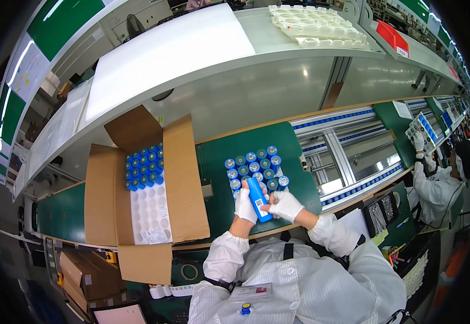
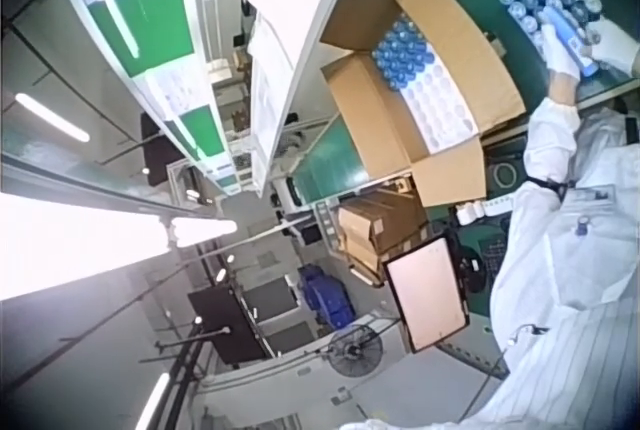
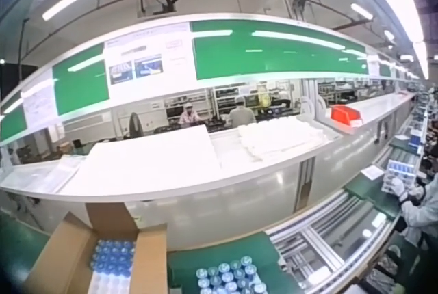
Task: The person removes batteries from a box, places them into a tray, and scans them with a handheld scanner. They then print and apply labels to the batteries before moving the tray aside and starting the process again with a new tray.
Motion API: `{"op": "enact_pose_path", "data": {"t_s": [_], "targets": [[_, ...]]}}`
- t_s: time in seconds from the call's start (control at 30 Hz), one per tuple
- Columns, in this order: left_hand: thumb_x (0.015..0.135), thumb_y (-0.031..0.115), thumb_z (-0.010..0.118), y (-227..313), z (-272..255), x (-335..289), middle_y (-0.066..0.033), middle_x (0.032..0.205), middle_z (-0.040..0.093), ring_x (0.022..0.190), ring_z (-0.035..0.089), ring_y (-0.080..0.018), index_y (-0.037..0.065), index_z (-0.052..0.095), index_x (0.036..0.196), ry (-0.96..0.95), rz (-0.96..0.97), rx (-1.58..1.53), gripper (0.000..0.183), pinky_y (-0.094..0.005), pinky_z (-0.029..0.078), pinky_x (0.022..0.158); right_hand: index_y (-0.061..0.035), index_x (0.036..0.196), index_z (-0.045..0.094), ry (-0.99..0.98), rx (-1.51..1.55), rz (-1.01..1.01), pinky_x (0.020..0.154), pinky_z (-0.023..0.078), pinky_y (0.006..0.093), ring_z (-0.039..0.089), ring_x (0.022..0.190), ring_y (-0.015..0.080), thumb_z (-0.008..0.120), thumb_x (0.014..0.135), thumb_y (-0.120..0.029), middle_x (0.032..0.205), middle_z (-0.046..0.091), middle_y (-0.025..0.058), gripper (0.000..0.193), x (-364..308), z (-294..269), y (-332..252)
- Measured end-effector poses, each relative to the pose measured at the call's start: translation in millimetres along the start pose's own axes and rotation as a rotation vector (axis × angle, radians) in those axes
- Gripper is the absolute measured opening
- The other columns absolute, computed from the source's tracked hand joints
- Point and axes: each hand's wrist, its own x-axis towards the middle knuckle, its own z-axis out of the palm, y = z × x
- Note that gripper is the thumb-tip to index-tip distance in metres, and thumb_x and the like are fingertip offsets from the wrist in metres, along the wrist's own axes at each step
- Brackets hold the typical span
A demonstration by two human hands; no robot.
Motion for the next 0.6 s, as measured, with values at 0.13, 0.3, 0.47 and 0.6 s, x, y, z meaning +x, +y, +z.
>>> {"op": "enact_pose_path", "data": {"t_s": [0.13, 0.3, 0.47, 0.6], "targets": [[0.097, 0.058, 0.045, 3.2, 7.1, -0.3, -0.007, 0.087, 0.062, 0.075, 0.062, -0.0193, 0.007, 0.057, 0.106, -0.003, 0.01, 0.018, 0.053, -0.0339, 0.054, 0.068, -0.0076, 0.071, 0.05, -0.149, 0.197, -0.005, 0.049, 0.045, 0.0256, 0.057, 0.052, 0.0104, 0.081, 0.08, -0.019, 0.063, 0.059, 0.0027, 0.035, -16.6, -4.7, 33.9], [0.097, 0.053, 0.051, 1.9, 13.4, 3.6, -0.0079, 0.09, 0.062, 0.079, 0.063, -0.0194, 0.006, 0.054, 0.111, 0.053, 0.046, 0.022, 0.049, -0.0338, 0.055, 0.071, -0.0052, 0.078, 0.057, 0.007, 0.157, -0.078, 0.054, 0.048, 0.0252, 0.059, 0.059, 0.0097, 0.077, 0.084, -0.018, 0.071, 0.064, 0.0042, 0.025, -18.1, -30.7, 29.6], [0.091, 0.021, 0.069, -19.9, 25.6, 6.0, -0.0104, 0.095, 0.064, 0.088, 0.065, -0.0211, 0.004, 0.045, 0.123, 0.09, 0.431, 0.437, 0.044, -0.0333, 0.055, 0.077, -0.0004, 0.098, 0.065, 0.324, 0.042, -0.365, 0.064, 0.051, 0.0273, 0.062, 0.066, 0.0118, 0.076, 0.083, -0.022, 0.08, 0.065, 0.0046, 0.028, -21.1, -48.4, -18.4], [0.079, 0.016, 0.08, -51.1, 10.3, 17.7, -0.0124, 0.102, 0.067, 0.092, 0.067, -0.0224, 0.005, 0.051, 0.117, 0.143, 0.757, 0.975, 0.049, -0.034, 0.054, 0.083, -0.0037, 0.107, 0.069, 0.386, -0.469, -0.635, 0.069, 0.052, 0.0326, 0.066, 0.078, 0.0261, 0.08, 0.075, -0.026, 0.092, 0.064, 0.0132, 0.041, -41.2, -41.0, -49.9]]}}
